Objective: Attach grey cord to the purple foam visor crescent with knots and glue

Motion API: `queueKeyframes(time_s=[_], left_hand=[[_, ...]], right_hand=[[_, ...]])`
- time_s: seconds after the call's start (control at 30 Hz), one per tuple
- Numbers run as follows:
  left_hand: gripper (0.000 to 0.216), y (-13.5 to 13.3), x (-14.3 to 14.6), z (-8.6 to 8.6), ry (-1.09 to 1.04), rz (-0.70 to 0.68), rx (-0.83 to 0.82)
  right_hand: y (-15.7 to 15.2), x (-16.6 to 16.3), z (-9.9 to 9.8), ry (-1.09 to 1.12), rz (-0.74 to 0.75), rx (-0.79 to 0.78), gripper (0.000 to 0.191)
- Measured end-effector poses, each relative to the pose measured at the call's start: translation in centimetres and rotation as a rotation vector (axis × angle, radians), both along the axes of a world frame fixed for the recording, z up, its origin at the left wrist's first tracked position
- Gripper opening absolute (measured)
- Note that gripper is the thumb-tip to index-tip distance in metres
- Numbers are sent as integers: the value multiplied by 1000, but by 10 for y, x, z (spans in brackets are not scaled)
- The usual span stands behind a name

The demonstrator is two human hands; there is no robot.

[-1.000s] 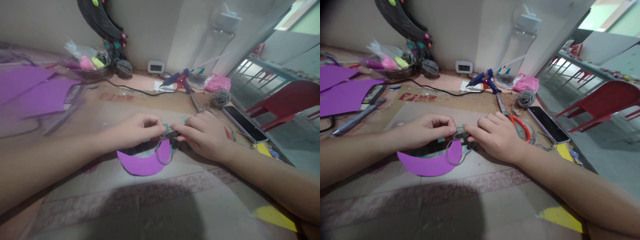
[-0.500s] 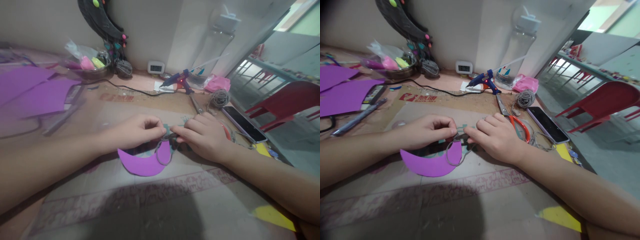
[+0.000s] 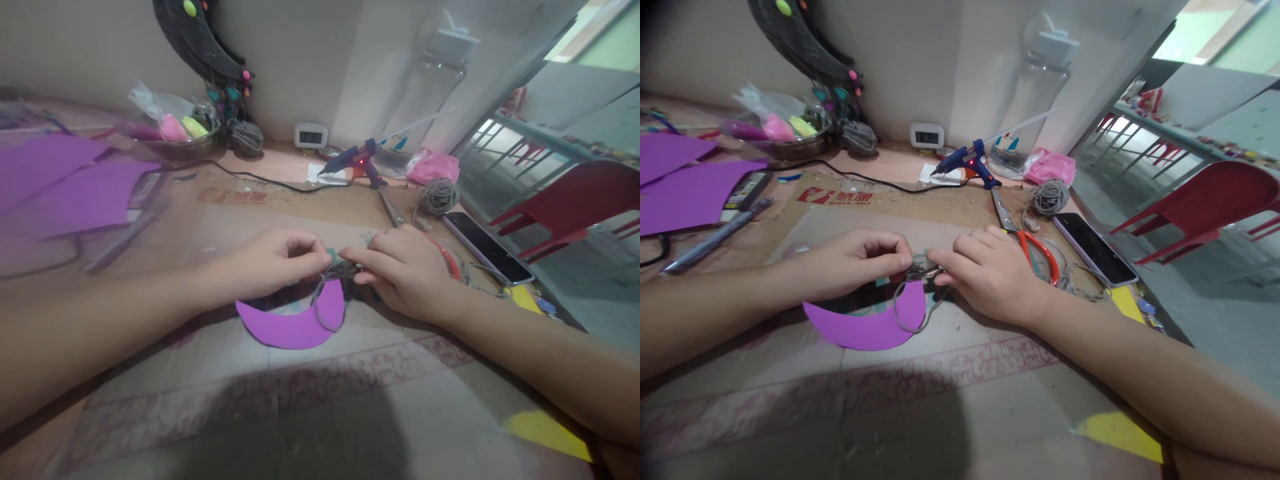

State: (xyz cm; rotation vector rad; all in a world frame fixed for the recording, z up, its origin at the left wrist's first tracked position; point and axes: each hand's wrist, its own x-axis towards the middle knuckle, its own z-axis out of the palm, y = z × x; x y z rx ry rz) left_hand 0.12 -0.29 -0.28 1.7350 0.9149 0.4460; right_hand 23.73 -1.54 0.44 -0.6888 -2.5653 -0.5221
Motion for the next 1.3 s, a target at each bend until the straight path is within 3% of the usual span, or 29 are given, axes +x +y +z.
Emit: queueKeyframes(time_s=[0.87,1.3], left_hand=[[29,-1,0,0,39,12,24],[28,0,1,1,5,14,-12]], right_hand=[[-2,0,1,-119,-26,74,29],[1,3,0,50,-41,-125,42]])
